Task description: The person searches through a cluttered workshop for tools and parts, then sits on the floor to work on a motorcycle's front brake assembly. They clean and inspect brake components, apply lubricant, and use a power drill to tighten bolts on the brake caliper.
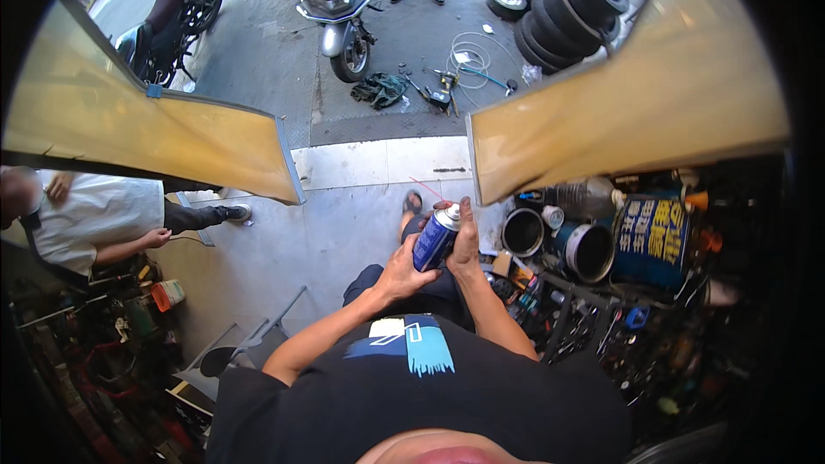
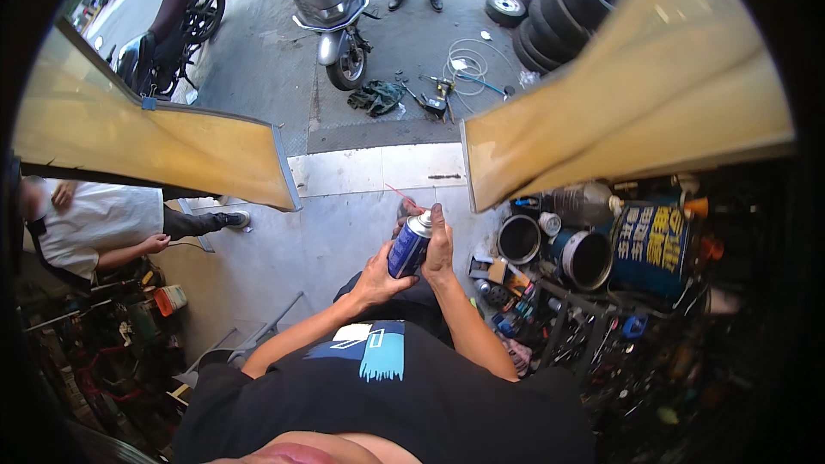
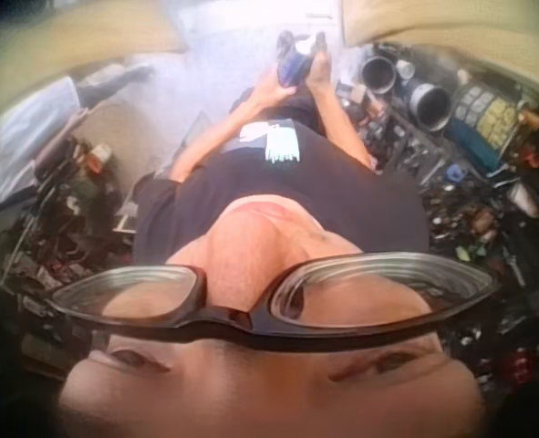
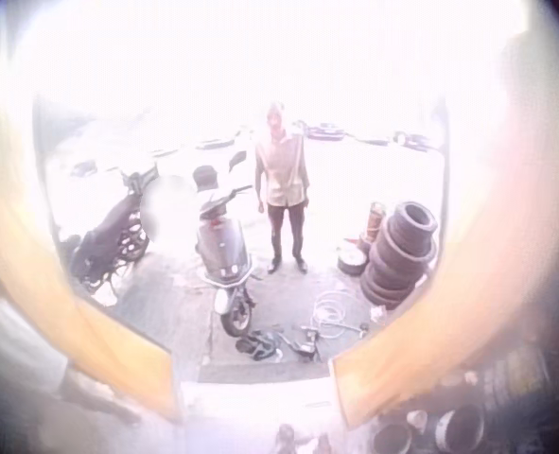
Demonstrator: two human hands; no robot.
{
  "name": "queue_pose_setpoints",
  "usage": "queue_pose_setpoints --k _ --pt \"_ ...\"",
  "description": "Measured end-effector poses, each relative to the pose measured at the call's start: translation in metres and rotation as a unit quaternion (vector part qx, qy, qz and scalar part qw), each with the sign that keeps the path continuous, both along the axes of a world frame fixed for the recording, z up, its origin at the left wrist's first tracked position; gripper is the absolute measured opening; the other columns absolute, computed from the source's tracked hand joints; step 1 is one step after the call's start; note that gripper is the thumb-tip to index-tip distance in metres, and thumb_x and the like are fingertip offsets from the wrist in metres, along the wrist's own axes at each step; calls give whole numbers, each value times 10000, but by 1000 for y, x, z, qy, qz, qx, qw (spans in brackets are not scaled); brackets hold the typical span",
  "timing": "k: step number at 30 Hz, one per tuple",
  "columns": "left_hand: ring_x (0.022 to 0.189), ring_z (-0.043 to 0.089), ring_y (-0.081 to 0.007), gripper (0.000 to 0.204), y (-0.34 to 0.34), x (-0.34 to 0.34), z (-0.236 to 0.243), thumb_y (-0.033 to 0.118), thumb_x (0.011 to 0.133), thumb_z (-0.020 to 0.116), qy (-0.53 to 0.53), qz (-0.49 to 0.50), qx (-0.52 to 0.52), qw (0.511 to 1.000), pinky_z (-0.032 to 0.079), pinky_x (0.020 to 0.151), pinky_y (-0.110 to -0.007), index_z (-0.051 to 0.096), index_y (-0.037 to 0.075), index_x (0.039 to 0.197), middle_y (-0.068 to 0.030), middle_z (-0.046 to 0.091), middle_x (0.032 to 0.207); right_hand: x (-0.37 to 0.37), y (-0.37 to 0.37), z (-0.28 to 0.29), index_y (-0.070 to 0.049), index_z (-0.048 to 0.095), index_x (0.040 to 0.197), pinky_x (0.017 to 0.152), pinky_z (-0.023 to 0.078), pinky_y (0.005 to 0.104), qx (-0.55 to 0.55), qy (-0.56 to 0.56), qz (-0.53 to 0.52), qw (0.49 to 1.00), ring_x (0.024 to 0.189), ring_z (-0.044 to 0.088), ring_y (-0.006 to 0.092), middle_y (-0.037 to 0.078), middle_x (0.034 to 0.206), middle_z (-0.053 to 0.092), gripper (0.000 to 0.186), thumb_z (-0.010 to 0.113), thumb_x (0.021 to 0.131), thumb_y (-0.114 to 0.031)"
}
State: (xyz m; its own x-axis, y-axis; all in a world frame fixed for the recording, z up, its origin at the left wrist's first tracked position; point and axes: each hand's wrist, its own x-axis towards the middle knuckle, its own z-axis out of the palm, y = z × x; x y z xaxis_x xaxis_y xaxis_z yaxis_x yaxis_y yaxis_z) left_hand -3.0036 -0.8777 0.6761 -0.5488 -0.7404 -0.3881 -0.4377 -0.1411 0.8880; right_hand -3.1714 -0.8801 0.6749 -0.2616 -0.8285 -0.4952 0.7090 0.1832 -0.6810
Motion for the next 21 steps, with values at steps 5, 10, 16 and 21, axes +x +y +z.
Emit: queue_pose_setpoints --k 5,10,16,21 --pt "1346 601 -396 928 -132 6 -68 442 890 837 7 15 27 1000 464 1146 -481 392 20 1586 -278 618 1409 -13 -158 -68 -47 650 1016 639 618 391 68 -1 19 997 705 736 283 143 837 712 587 466 1099 -598" --pt "1242 663 -313 641 -304 10 -198 388 1023 708 4 190 118 975 512 1075 -421 524 17 1511 -229 681 1313 -84 -374 -100 -55 664 1017 656 597 397 56 29 -68 996 716 724 276 158 811 706 543 425 1119 -532" --pt "959 763 -255 410 -527 30 -351 311 1022 721 -150 282 119 940 584 871 -390 671 -21 1256 -157 786 1008 -187 -587 -91 -66 660 1005 711 596 442 -48 242 -90 965 773 719 319 184 834 721 620 391 1094 -617" --pt "1014 780 -271 405 -674 -8 -557 260 944 775 -180 207 63 960 595 897 -390 699 -38 1207 -202 795 1119 -205 -556 -307 -46 665 1026 662 589 417 253 270 39 928 704 702 281 175 843 713 572 464 1092 -577"
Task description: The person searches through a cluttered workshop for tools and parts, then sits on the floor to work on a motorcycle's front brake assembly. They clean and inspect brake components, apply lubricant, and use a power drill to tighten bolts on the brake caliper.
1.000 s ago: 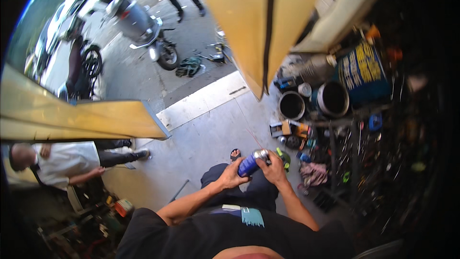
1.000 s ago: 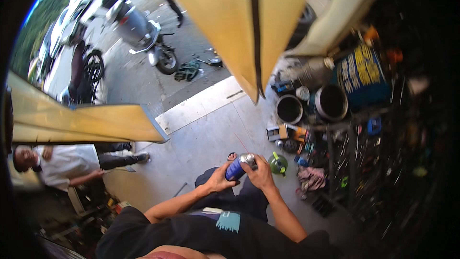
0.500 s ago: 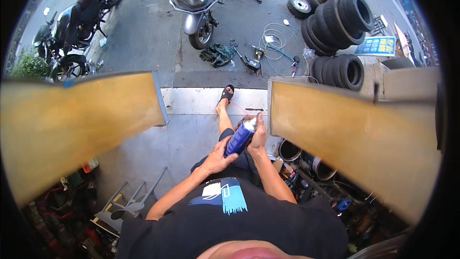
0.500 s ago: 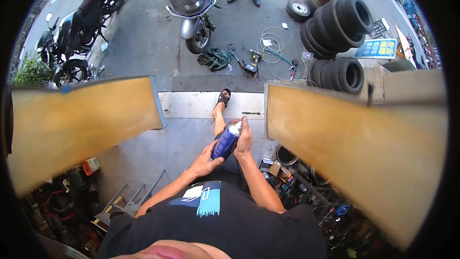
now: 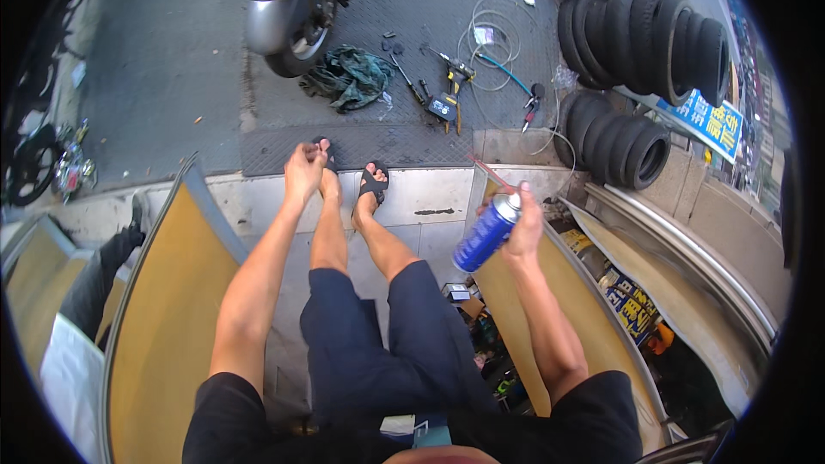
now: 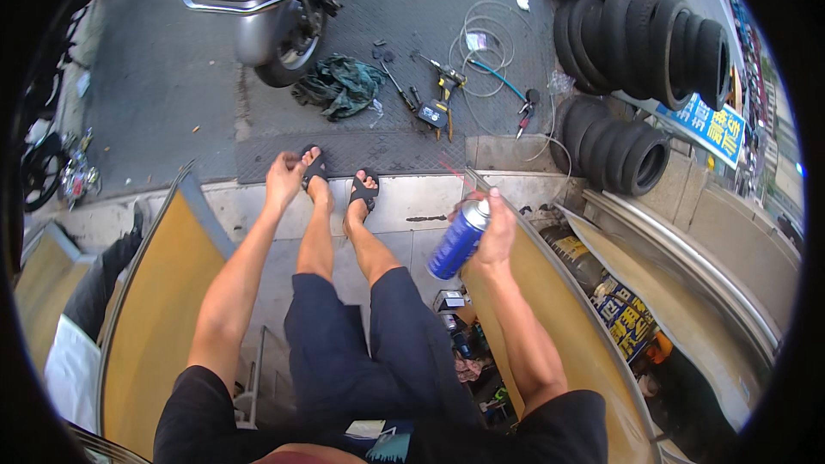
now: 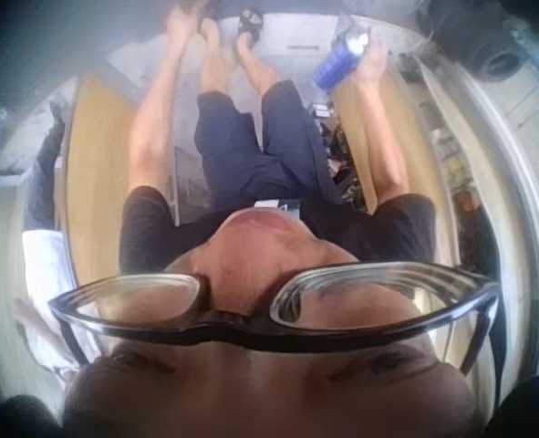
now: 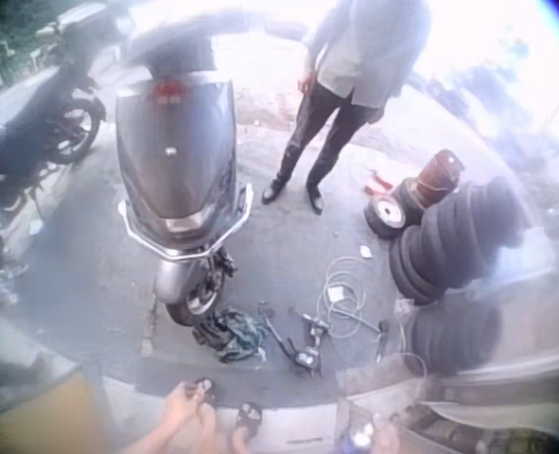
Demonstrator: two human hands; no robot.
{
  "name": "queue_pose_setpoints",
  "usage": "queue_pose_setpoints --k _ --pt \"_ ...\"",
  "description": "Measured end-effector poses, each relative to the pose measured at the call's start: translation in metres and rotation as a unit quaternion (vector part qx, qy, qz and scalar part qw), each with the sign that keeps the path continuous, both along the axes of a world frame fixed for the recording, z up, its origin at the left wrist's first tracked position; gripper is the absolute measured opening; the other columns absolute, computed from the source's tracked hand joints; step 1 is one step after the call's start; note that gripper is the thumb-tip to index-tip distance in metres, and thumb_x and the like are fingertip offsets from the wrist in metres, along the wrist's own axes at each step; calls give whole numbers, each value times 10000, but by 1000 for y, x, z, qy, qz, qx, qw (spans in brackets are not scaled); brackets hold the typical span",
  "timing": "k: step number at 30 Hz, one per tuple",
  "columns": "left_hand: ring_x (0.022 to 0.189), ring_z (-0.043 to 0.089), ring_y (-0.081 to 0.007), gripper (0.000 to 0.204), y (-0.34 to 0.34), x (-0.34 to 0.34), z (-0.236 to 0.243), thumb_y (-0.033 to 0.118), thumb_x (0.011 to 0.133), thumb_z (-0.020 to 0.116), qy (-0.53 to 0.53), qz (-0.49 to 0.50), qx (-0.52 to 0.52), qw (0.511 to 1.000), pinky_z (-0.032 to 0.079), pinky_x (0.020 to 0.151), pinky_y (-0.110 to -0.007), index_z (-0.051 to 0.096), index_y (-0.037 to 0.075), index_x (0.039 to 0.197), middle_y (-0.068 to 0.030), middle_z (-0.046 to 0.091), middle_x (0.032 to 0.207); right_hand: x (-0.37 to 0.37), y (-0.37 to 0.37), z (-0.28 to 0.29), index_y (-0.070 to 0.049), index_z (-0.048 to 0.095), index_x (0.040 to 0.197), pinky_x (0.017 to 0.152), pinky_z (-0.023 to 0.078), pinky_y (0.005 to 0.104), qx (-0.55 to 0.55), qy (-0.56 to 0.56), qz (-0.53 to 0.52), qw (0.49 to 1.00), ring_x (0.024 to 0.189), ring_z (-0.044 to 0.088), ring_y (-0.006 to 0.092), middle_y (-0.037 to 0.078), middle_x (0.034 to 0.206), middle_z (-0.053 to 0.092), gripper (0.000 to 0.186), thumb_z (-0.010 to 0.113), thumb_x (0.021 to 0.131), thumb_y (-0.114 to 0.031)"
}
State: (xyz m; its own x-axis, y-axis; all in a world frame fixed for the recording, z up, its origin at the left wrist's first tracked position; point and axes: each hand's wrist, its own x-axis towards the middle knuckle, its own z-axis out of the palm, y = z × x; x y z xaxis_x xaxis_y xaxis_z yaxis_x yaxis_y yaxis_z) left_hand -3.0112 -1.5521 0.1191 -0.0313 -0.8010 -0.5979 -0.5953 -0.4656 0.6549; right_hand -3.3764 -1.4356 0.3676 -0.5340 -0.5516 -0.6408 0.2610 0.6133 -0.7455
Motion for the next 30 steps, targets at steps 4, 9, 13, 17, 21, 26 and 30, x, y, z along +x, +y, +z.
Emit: queue_pose_setpoints --k 4,9,13,17,21,26,30 --pt "964 790 -302 431 -91 -42 -110 267 904 807 -56 -54 -76 994 598 892 -389 722 -26 1209 -199 804 1052 -49 -74 -78 -32 669 998 694 588 391 -130 147 27 980 716 705 268 164 840 725 590 387 1122 -535" --pt "991 763 -350 443 -155 -145 -238 284 882 825 -18 -93 -57 994 584 893 -431 726 -30 1178 -191 790 1021 -88 -69 -265 17 725 1017 676 554 306 18 107 101 989 712 703 161 104 816 745 483 556 1127 -422" --pt "1049 736 -379 400 -183 -215 -317 294 906 810 -30 -143 -82 986 570 919 -471 728 -4 1160 -199 775 1040 -91 -111 -353 50 706 1024 713 563 313 -38 75 29 996 768 710 166 135 857 750 518 508 1136 -416" --pt "1098 708 -362 486 -217 -278 -407 309 931 800 -104 -224 -197 949 557 942 -482 662 90 1341 -151 740 1151 -92 -128 -448 89 675 1093 722 597 371 -99 66 65 991 776 730 266 186 892 725 579 472 1132 -453" --pt "1025 732 -409 274 -240 -314 -453 247 1006 676 -134 -340 -249 897 613 815 -531 620 96 1228 -210 699 1142 -85 -154 -502 103 667 1103 722 602 375 -128 49 52 989 784 732 270 199 911 729 582 487 1121 -451" --pt "972 733 -425 179 -242 -326 -480 174 941 716 -131 -358 -279 881 605 795 -558 626 54 1040 -214 697 1054 -86 -166 -536 81 687 1072 738 583 330 -166 96 124 974 805 731 221 157 897 745 534 492 1132 -413" --pt "871 765 -360 238 -243 -293 -470 163 913 729 -101 -238 -289 922 612 752 -493 687 6 1086 -215 759 985 -90 -170 -556 51 739 1009 748 479 297 -157 92 61 981 826 607 121 61 845 699 478 622 1077 -408"
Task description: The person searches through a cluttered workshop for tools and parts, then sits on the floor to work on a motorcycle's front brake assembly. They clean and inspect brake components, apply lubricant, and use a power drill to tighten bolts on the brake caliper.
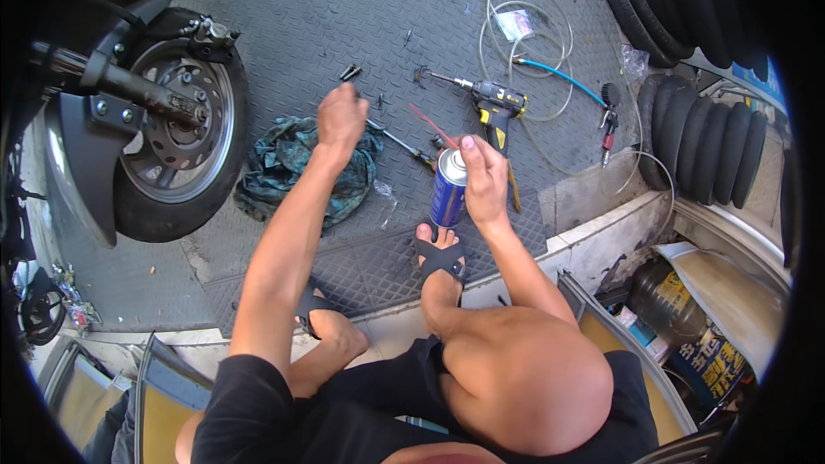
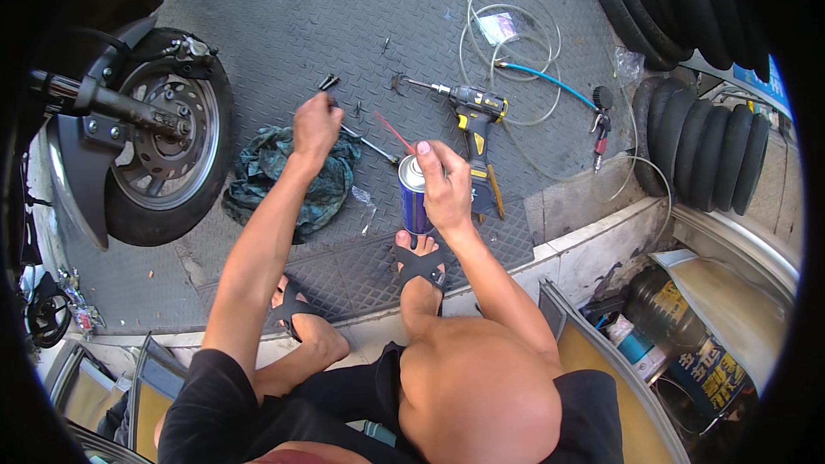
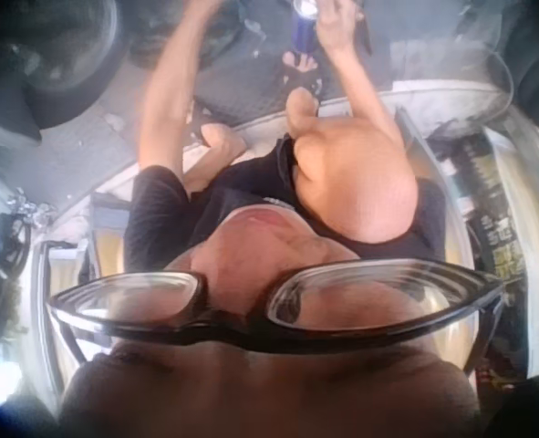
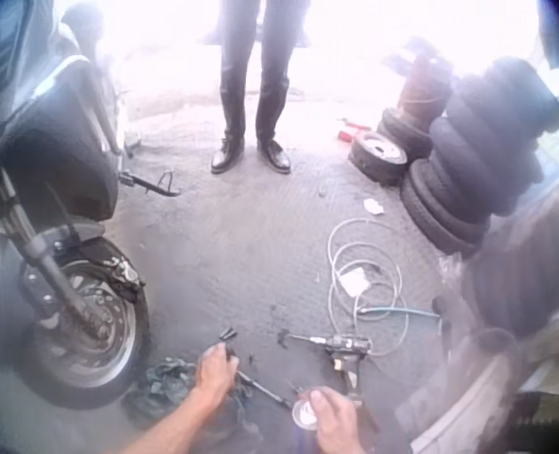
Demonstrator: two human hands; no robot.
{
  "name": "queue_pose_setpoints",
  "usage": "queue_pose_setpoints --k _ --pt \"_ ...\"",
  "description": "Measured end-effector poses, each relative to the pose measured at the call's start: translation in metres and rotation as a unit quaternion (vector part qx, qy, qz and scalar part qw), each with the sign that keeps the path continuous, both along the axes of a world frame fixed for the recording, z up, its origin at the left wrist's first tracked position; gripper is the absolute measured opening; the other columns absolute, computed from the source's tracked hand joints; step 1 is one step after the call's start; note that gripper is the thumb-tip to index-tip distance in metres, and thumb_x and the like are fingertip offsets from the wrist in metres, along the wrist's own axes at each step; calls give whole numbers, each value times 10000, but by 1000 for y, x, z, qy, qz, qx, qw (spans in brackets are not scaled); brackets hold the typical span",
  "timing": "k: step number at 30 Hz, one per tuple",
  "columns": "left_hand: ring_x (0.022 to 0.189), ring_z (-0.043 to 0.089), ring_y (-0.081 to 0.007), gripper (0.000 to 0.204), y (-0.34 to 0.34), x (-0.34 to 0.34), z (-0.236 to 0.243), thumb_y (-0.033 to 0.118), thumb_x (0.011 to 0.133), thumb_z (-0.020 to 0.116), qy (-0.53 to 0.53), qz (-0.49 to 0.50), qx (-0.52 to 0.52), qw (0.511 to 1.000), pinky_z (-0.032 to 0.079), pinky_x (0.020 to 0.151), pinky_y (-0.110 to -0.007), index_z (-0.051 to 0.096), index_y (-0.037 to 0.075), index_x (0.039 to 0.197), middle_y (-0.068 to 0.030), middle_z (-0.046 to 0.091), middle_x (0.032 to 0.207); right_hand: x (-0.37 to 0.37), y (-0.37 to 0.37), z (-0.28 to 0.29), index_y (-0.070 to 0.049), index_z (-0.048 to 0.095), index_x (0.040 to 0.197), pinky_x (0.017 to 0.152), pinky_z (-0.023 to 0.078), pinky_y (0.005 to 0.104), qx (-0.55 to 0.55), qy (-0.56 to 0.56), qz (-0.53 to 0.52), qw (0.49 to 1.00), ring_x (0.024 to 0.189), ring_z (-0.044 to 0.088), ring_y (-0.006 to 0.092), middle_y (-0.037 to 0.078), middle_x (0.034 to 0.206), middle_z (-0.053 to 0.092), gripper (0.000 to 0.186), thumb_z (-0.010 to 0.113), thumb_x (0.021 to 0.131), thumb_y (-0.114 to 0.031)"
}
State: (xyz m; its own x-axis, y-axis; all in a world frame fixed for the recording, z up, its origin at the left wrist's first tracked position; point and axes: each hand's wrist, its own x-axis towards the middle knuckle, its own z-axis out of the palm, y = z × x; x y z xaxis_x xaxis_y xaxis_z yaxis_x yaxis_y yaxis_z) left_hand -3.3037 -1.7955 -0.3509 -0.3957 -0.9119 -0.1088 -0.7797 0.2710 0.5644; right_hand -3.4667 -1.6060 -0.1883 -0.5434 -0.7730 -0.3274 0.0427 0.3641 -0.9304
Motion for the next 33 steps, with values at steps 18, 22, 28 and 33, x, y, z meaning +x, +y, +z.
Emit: queue_pose_setpoints --k 18,22,28,33 --pt "1218 567 -399 496 118 131 20 207 948 772 24 -3 -36 999 481 1060 -481 615 42 1389 -197 606 1285 78 -83 -80 48 795 998 773 566 470 71 150 88 982 876 762 461 309 871 738 482 672 1009 -418" --pt "1185 576 -382 456 124 134 12 207 936 769 24 -9 -72 997 487 1040 -484 631 65 1347 -170 617 1243 77 -87 -88 49 799 996 776 571 456 63 155 86 982 872 776 433 291 865 752 472 684 1005 -408" --pt "1158 583 -367 442 121 129 5 207 908 778 12 3 -100 995 490 1028 -479 643 81 1310 -145 627 1206 65 -95 -81 46 804 992 761 571 448 69 152 100 981 851 782 410 277 850 757 470 687 999 -409" --pt "1163 581 -368 446 121 131 2 194 899 779 11 0 -105 994 488 1032 -479 644 87 1310 -146 623 1212 60 -92 -79 35 805 982 750 565 454 65 149 78 984 833 772 425 283 818 736 464 687 1004 -413"
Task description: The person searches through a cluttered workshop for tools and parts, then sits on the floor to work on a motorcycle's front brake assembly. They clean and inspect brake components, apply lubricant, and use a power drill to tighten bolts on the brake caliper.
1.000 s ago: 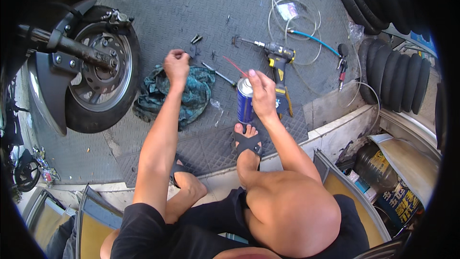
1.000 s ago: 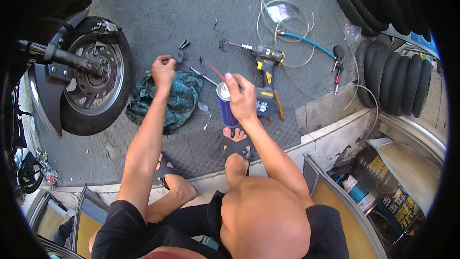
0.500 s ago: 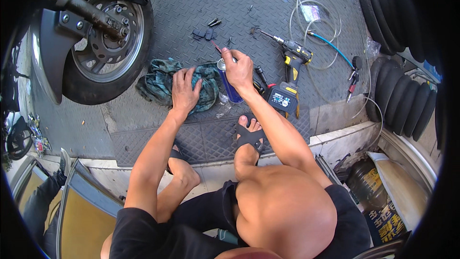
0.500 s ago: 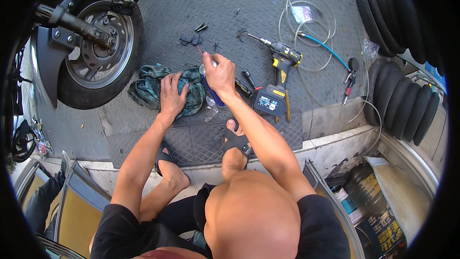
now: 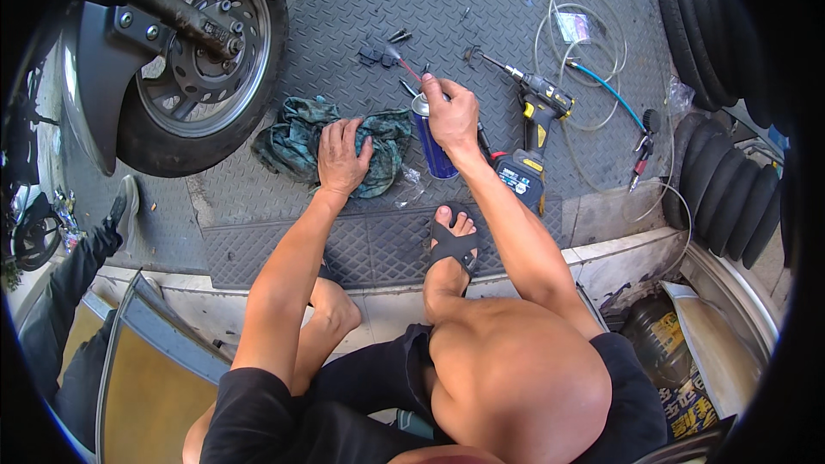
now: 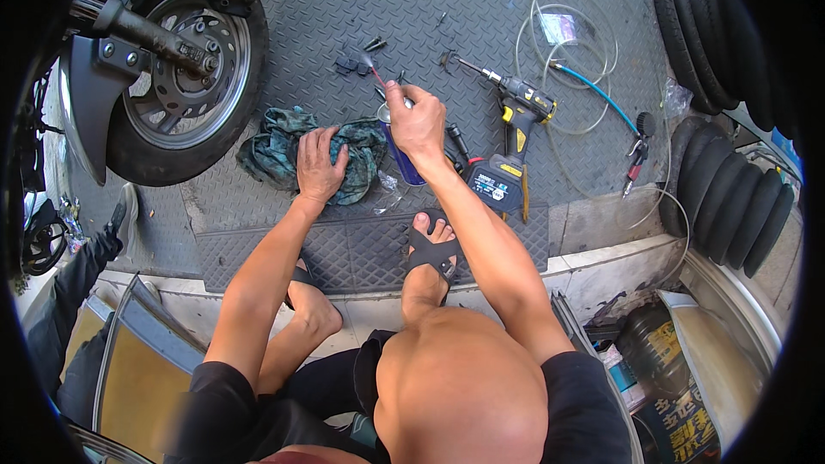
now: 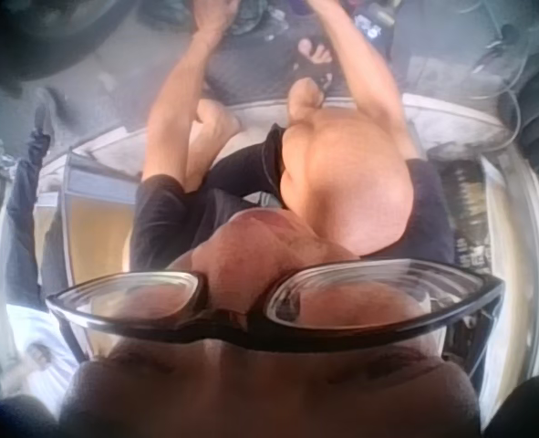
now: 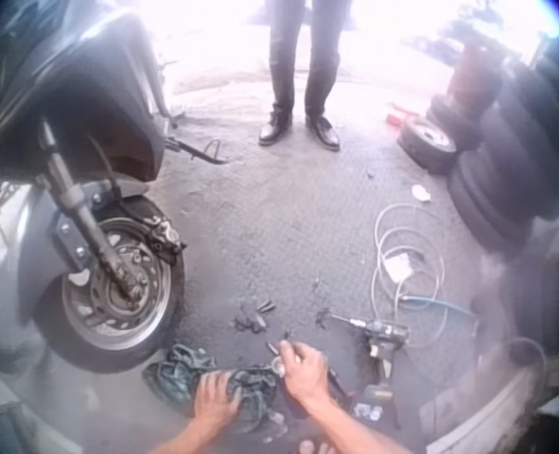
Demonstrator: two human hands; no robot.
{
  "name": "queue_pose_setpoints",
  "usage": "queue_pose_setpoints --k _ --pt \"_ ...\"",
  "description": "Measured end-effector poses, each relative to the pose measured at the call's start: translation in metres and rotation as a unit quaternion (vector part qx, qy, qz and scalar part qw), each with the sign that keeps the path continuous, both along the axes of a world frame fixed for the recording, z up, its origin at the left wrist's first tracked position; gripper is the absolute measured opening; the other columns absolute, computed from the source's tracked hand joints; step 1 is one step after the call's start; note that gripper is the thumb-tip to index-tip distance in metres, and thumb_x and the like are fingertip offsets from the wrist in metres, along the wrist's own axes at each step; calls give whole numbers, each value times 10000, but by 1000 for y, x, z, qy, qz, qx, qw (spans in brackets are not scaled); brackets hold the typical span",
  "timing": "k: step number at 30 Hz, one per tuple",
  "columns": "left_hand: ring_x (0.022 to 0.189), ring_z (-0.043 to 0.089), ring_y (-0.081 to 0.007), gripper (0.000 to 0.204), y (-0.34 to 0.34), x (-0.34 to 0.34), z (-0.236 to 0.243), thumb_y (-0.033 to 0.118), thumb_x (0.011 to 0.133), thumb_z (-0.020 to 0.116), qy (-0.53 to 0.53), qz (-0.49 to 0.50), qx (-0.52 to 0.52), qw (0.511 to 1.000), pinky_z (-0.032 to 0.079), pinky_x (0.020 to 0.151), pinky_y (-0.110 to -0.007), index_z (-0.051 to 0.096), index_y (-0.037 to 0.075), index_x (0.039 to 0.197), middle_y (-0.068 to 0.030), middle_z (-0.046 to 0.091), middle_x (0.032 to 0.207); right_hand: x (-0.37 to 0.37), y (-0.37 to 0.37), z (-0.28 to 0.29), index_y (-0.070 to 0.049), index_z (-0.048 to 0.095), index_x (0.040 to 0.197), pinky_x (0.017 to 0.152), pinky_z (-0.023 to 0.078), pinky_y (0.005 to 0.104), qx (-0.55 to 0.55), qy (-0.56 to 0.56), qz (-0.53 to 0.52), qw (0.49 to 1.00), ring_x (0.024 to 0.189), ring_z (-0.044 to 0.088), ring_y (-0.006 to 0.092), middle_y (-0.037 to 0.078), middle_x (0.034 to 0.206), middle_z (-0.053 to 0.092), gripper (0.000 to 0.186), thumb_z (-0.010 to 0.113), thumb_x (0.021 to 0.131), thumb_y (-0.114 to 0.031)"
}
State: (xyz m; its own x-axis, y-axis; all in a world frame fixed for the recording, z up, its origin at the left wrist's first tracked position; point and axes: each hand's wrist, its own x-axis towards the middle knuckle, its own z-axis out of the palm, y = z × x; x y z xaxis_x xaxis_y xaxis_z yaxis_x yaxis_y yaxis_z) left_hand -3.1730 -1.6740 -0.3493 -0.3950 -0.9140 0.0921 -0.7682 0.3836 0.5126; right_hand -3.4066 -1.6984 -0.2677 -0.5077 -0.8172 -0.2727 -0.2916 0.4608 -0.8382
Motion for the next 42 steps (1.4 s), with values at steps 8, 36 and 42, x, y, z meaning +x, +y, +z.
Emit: queue_pose_setpoints --k 8,36,42 --pt "1166 580 -372 440 0 -2 -2 187 895 781 2 3 -8 1000 486 1033 -483 645 83 1301 -146 623 1209 -1 7 13 14 808 959 730 541 408 30 16 55 998 764 745 285 216 779 742 471 652 1035 -423" --pt "1290 555 -390 444 -2 43 37 153 978 727 50 100 -18 994 436 1130 -476 585 40 1383 -182 590 1375 -46 -59 31 41 776 953 780 559 427 -68 66 13 995 819 732 326 229 844 744 634 724 970 -591" --pt "1129 614 -377 691 12 98 -3 447 961 800 -11 490 61 870 483 1009 -501 555 -92 1316 -220 636 1149 -118 -192 -11 21 672 1254 858 584 438 -223 98 -10 970 981 748 349 220 1082 762 591 808 946 -464"
